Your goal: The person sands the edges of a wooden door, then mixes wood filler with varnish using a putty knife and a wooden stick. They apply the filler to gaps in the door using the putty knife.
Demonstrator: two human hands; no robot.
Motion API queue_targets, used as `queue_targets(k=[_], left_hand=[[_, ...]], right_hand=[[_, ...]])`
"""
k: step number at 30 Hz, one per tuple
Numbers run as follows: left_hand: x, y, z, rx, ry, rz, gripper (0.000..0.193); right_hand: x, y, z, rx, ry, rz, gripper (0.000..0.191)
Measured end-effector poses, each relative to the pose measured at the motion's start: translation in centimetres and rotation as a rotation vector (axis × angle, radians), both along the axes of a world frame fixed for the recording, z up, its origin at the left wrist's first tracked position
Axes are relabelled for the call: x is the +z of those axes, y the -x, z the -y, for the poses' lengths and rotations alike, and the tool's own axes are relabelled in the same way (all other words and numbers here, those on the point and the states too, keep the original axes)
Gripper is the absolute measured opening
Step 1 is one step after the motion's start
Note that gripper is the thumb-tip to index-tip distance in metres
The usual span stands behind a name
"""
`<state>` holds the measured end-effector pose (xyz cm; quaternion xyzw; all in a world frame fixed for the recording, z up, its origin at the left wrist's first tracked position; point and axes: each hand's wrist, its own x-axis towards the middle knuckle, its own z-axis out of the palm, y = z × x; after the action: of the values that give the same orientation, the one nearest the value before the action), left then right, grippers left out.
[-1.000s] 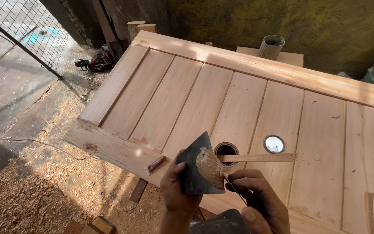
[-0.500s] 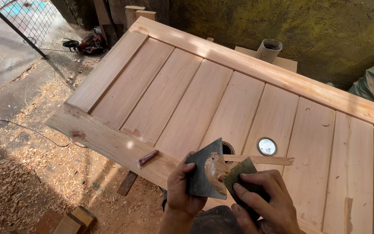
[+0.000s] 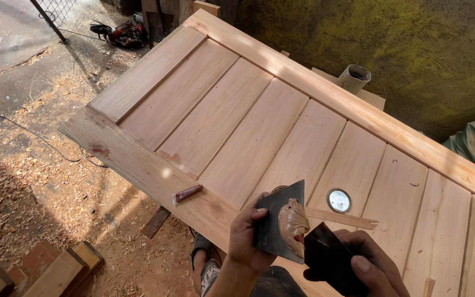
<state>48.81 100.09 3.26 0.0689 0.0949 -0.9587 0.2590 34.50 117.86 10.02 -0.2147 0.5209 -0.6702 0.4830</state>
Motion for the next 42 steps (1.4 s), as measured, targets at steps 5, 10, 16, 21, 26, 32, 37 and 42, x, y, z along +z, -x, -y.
queue_targets(k=[5, 10, 16, 21, 26, 32, 37, 42], left_hand=[[-0.8, -0.9, 0.7, 0.025, 0.097, 0.081, 0.036], [-1.2, -1.0, 0.9, 0.075, 0.247, 0.035, 0.031], [-1.1, -0.8, 1.1, 0.119, 0.231, 0.117, 0.032], [-0.8, 0.3, 0.2, 0.166, 0.168, 0.132, 0.030], [0.0, 0.9, -0.3, 0.127, 0.088, 0.142, 0.037], [-0.2, 0.0, -0.3, 0.115, 0.063, 0.073, 0.031], [-1.3, -0.8, 0.2, 0.099, 0.073, 0.166, 0.032], [-1.5, -0.8, 0.4, 0.152, 0.162, 0.020, 0.023]], right_hand=[[-0.2, 0.5, 1.7, 0.108, 0.030, 0.540, 0.043], [0.5, 0.0, 3.2, -0.332, -0.551, 0.526, 0.040], [0.4, 0.2, 2.7, 0.058, -0.023, 0.365, 0.046], [-0.4, -1.6, 2.2, 0.028, -0.003, -0.705, 0.041], [-1.3, -4.4, 3.7, -0.209, 0.088, -1.160, 0.036], [-0.8, -4.1, 3.7, -0.118, 0.129, -1.343, 0.033], [-1.0, -3.4, 2.6, -0.067, -0.006, -1.413, 0.030], [-2.1, -2.8, 1.6, -0.187, 0.010, -0.413, 0.036]])
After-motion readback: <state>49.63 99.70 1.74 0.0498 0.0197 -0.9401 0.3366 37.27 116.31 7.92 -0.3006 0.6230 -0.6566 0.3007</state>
